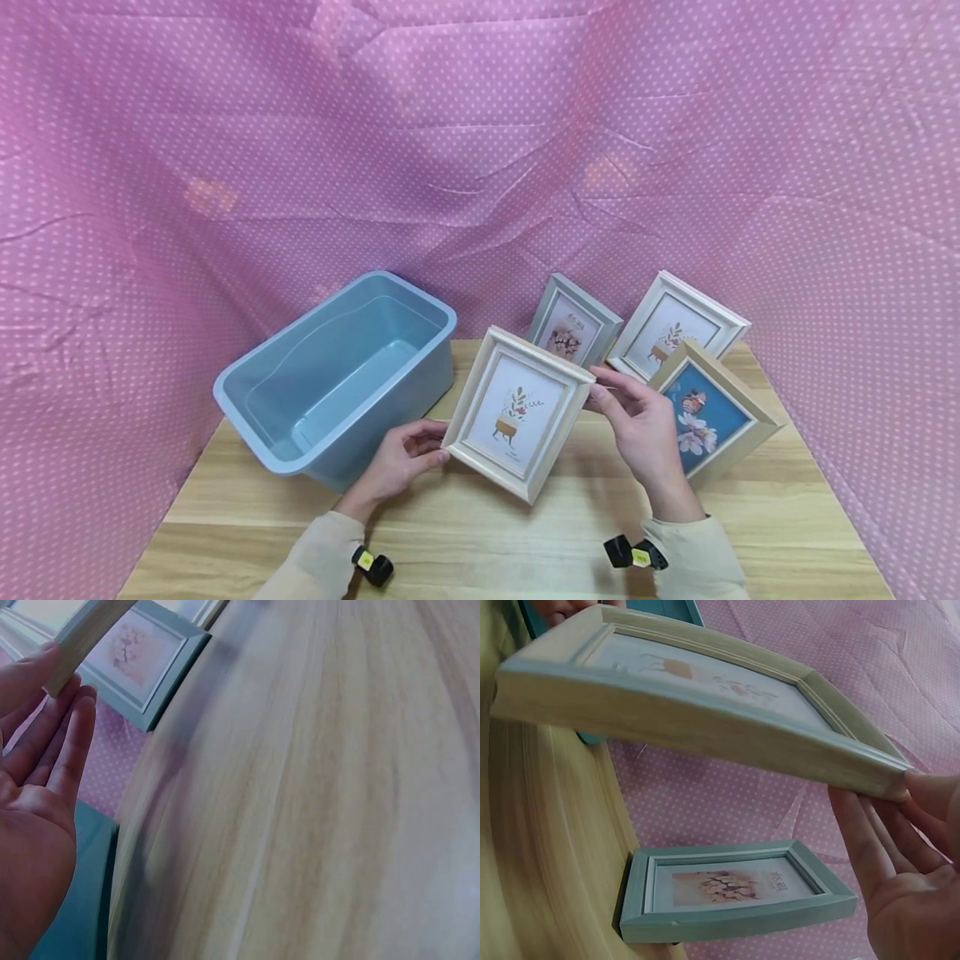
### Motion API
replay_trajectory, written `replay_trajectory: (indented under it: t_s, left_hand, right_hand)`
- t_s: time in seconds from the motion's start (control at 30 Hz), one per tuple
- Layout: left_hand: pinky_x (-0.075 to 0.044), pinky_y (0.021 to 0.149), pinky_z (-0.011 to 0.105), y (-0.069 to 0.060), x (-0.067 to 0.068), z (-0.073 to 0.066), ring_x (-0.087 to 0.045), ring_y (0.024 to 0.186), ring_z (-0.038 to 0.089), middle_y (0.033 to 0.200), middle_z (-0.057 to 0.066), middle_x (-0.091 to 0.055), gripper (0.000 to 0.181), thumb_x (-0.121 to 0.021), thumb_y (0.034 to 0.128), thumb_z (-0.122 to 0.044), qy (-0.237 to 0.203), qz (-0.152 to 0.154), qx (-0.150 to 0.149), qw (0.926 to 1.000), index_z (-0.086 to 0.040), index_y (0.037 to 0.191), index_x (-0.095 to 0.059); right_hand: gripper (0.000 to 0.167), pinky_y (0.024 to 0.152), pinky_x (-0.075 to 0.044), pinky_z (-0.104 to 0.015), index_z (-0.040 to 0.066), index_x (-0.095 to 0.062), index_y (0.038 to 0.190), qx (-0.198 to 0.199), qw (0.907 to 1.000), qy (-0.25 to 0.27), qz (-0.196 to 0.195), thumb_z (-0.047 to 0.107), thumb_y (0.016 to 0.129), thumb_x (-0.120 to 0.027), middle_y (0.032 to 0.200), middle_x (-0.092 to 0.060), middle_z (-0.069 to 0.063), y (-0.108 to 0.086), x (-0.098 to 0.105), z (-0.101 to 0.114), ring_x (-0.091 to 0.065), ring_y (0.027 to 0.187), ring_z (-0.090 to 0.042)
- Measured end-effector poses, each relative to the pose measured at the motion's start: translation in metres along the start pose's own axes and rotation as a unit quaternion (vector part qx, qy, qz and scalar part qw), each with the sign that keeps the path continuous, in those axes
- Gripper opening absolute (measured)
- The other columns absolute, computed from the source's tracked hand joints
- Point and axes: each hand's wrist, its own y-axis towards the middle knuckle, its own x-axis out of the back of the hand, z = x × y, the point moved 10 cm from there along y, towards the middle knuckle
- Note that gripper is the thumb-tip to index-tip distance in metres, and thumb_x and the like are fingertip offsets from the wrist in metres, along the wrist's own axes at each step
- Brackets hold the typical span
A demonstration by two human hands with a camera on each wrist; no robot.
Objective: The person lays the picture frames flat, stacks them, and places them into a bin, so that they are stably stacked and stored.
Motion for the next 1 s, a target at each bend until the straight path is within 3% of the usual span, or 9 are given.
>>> replay_trajectory:
  t_s: [0.23,0.5,0.77,1.0]
  left_hand:
    - [-0.062,0.1,0.022,-0.001,0.002,0.003,-0.072,0.109,0.003,0.134,0.03,-0.069,0.044,-0.079,0.0949,-0.003,-0.007,-0.013,0.011,0.9998,0.008,0.136,-0.066]
    - [-0.062,0.1,0.022,0.001,0.004,0.001,-0.071,0.109,0.005,0.124,0.036,-0.068,0.041,-0.078,0.0933,0.003,-0.04,-0.041,0.001,0.9983,0.015,0.128,-0.06]
    - [-0.062,0.099,0.022,0.0,0.009,0.005,-0.072,0.107,0.006,0.121,0.029,-0.07,0.036,-0.079,0.0927,0.003,-0.042,-0.065,0.019,0.9968,0.013,0.124,-0.064]
    - [-0.061,0.099,0.021,-0.001,0.013,0.006,-0.072,0.106,0.006,0.122,0.032,-0.069,0.037,-0.078,0.0929,0.003,-0.037,-0.08,0.017,0.9959,0.014,0.125,-0.064]
  right_hand:
    - [0.032,0.083,-0.065,-0.018,-0.015,-0.067,0.131,0.0,1.0,-0.005,-0.004,0.0,0.103,-0.069,0.111,-0.082,0.016,-0.004,0.006,-0.003,-0.081,0.09,-0.004]
    - [0.032,0.085,-0.065,-0.02,-0.015,-0.067,0.13,-0.013,0.9996,0.021,-0.011,-0.002,0.101,-0.071,0.107,-0.083,0.011,-0.007,0.011,-0.008,-0.081,0.089,-0.007]
    - [0.029,0.085,-0.065,-0.019,-0.016,-0.068,0.126,-0.004,0.9997,0.022,-0.004,-0.007,0.099,-0.071,0.104,-0.083,0.01,-0.01,0.014,-0.009,-0.08,0.085,-0.007]
    - [0.026,0.084,-0.065,-0.021,-0.013,-0.072,0.122,-0.001,0.9996,0.027,0.008,-0.011,0.096,-0.072,0.106,-0.082,0.009,-0.013,0.015,-0.011,-0.08,0.089,-0.006]
